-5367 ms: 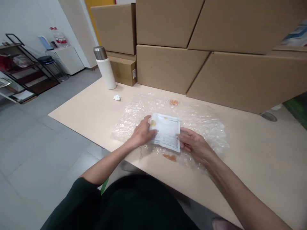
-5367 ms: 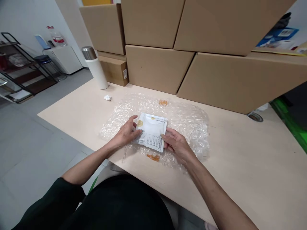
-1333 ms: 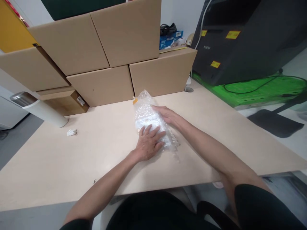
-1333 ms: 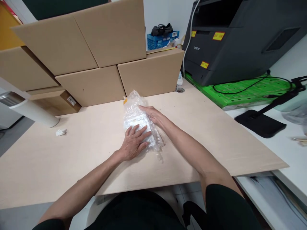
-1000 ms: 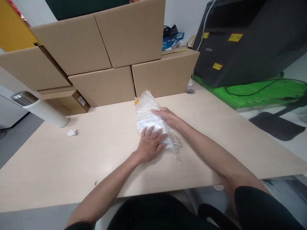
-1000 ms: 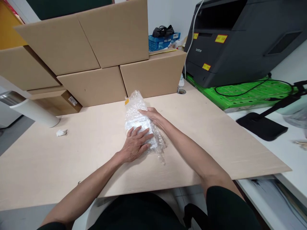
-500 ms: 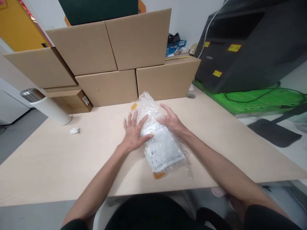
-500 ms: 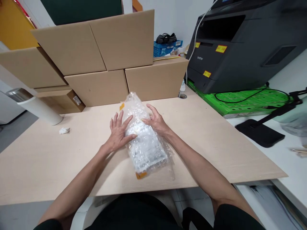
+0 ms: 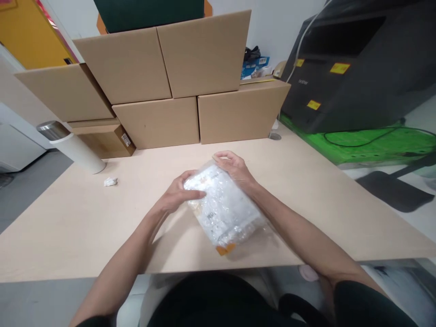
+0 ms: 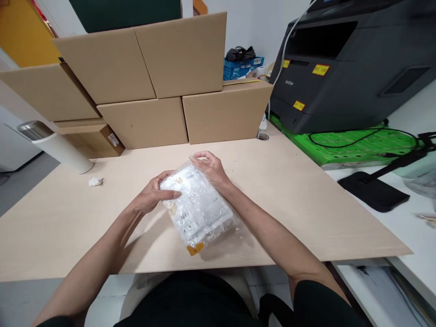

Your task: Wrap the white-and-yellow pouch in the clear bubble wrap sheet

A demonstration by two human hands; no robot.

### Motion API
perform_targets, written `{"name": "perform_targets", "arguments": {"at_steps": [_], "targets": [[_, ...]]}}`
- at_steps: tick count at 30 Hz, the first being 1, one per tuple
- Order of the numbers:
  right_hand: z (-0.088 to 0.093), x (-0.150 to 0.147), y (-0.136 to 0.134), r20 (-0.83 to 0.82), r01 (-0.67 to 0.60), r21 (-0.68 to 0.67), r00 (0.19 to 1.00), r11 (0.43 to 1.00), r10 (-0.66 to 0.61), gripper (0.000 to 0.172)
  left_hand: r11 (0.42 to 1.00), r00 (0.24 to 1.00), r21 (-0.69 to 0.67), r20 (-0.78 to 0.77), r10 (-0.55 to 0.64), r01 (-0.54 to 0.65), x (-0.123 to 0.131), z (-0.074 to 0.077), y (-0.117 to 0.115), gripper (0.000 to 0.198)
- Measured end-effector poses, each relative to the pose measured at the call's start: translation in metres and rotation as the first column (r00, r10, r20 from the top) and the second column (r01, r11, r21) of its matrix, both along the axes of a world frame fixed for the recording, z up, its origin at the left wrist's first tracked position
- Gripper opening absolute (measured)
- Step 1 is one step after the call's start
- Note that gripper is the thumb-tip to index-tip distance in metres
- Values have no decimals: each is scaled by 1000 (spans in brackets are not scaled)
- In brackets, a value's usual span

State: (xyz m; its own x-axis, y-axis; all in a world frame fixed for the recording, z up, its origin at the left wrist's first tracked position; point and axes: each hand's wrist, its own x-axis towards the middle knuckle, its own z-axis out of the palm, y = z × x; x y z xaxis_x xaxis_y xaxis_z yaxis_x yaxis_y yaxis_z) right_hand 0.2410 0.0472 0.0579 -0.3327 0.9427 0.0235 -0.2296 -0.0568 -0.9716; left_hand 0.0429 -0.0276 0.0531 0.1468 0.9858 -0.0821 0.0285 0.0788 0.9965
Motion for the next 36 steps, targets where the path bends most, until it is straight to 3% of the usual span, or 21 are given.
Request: {"name": "perform_targets", "arguments": {"at_steps": [2, 4, 6, 11, 15, 17, 19, 21, 25, 29, 31, 33, 36], "targets": [[-1, 2, -1, 29, -93, -46, 995, 995, 94, 61, 998, 998, -23, 32, 59, -59, -7, -2, 5, 72], [-6, 4, 1, 61, -189, -63, 979, 980, 193, 83, 993, 993, -55, 36, 109, -107, -14, -7, 10, 80], [-17, 4, 7, 124, -208, -8, 970, 978, 208, 96, 980, 983, -93, 27, 179, -176, -19, -15, 17, 87], [-61, -12, 39, 268, -17, 167, 963, 986, -28, 92, 856, 856, -35, -59, 513, -516, -20, -47, 41, 84], [-79, -28, 59, 441, 52, 316, 876, 947, -195, 74, 794, 764, 103, -223, 606, -600, -19, -61, 54, 79], [-80, -31, 62, 535, 33, 467, 785, 884, -312, 61, 776, 663, 292, -405, 629, -558, -17, -61, 53, 68], [-80, -30, 64, 594, -21, 581, 695, 813, -406, 52, 780, 541, 464, -562, 626, -421, -14, -59, 46, 54], [-82, -28, 64, 640, -84, 583, 660, 808, -394, 50, 820, 477, 514, -671, 568, -254, -11, -58, 36, 58], [-91, -22, 60, 681, -120, 488, 672, 865, -291, 55, 948, 409, 317, -863, 297, -18, -14, -55, 23, 103], [-93, -18, 41, 707, -100, 514, 611, 852, -355, 60, 982, 333, 164, -935, 126, 90, -24, -48, 27, 115], [-87, -18, 29, 704, -130, 594, 561, 794, -435, 58, 976, 305, 165, -945, 116, 142, -26, -46, 31, 120], [-80, -19, 18, 700, -258, 664, 542, 702, -464, 57, 967, 285, 174, -951, 116, 186, -25, -45, 33, 124], [-72, -22, 9, 773, -494, 616, 529, 613, -351, 62, 961, 267, 151, -960, 86, 230, -23, -47, 34, 126]]}}
